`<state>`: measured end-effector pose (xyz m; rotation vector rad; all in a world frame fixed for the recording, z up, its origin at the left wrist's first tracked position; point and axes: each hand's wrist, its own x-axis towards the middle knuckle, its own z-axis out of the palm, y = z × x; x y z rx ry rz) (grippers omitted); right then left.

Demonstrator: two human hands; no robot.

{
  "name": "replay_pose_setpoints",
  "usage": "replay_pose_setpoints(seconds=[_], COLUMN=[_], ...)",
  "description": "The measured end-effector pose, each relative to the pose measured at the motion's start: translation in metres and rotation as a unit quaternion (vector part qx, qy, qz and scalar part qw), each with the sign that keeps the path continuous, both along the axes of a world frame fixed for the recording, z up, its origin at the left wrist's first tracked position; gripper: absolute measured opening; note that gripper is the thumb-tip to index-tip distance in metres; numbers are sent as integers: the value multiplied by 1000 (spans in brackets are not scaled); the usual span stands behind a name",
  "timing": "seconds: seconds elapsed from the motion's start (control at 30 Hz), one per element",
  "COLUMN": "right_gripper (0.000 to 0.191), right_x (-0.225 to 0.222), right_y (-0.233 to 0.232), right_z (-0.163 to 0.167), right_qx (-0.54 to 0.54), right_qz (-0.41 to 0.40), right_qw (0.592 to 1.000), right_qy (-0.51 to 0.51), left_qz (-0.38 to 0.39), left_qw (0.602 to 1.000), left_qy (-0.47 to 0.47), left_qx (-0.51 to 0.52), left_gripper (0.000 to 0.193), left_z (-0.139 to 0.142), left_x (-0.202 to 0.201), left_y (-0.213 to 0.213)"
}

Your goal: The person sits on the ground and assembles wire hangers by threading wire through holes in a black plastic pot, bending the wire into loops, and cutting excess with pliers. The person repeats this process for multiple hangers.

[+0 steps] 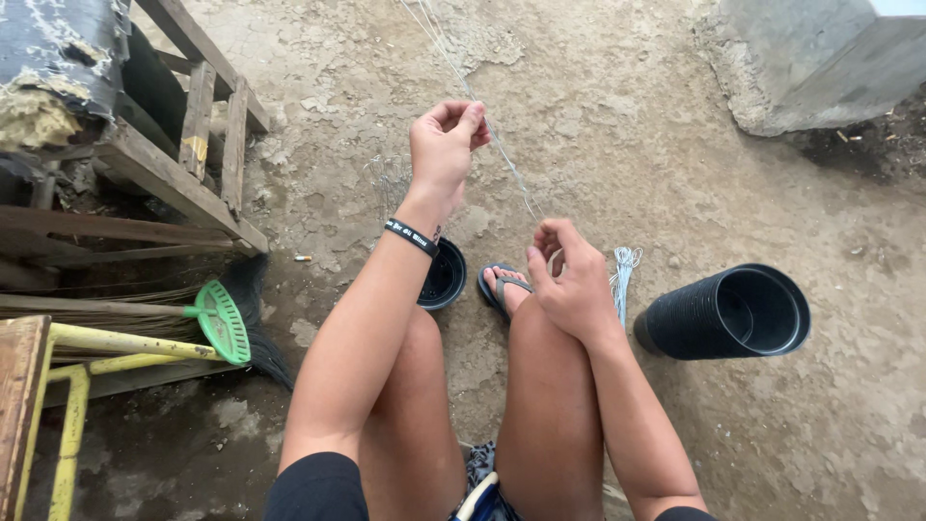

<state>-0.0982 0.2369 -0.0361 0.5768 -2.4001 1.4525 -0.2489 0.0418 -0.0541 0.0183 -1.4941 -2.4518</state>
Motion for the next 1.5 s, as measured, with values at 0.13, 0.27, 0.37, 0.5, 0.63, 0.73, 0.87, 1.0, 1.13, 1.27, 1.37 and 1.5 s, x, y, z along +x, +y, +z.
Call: replay_pose_setpoints(seconds=[0.13, 0.27, 0.37, 0.5, 0.63, 0.73, 0.87, 1.0, 1.13, 1.27, 1.37, 1.5], right_gripper=[14, 6, 3, 4, 5, 7, 9, 11, 11, 11, 11, 10], right_x=[-2, -1, 2, 0, -2, -1, 0, 2, 4, 6, 8, 15], right_y=[7, 20, 29, 36, 38, 39, 39, 39, 39, 36, 32, 27], right_z=[-15, -32, -42, -50, -53, -54, -52, -46, -41, -36, -29, -14], right_qx=[-51, -113, -156, -189, -226, -218, -193, -174, -123, -125, -91, 0], right_qz=[3, 18, 14, 3, -5, -15, -33, -55, -63, -69, -97, -127], right_qw=[999, 993, 988, 981, 973, 975, 981, 983, 987, 985, 984, 974], right_qy=[2, -6, -17, -33, -39, -29, -8, 15, 78, 94, 117, 187], left_qz=[21, 37, 56, 64, 66, 82, 85, 90, 88, 93, 102, 116], left_qw=[1000, 999, 998, 997, 996, 995, 995, 993, 994, 993, 993, 992], left_qy=[-8, 16, 28, 46, 59, 58, 49, 54, 51, 53, 45, 28], left_qx=[-11, 13, 16, 2, 19, 27, 33, 48, 40, 50, 49, 44], left_gripper=[11, 11, 10, 11, 11, 10, 10, 11, 12, 11, 11, 11], left_z=[9, 26, 38, 52, 56, 54, 49, 50, 49, 50, 52, 53], left_x=[-6, -19, -28, -42, -52, -57, -61, -67, -68, -67, -67, -65], left_y=[-10, -36, -57, -66, -65, -65, -66, -69, -69, -68, -69, -69])
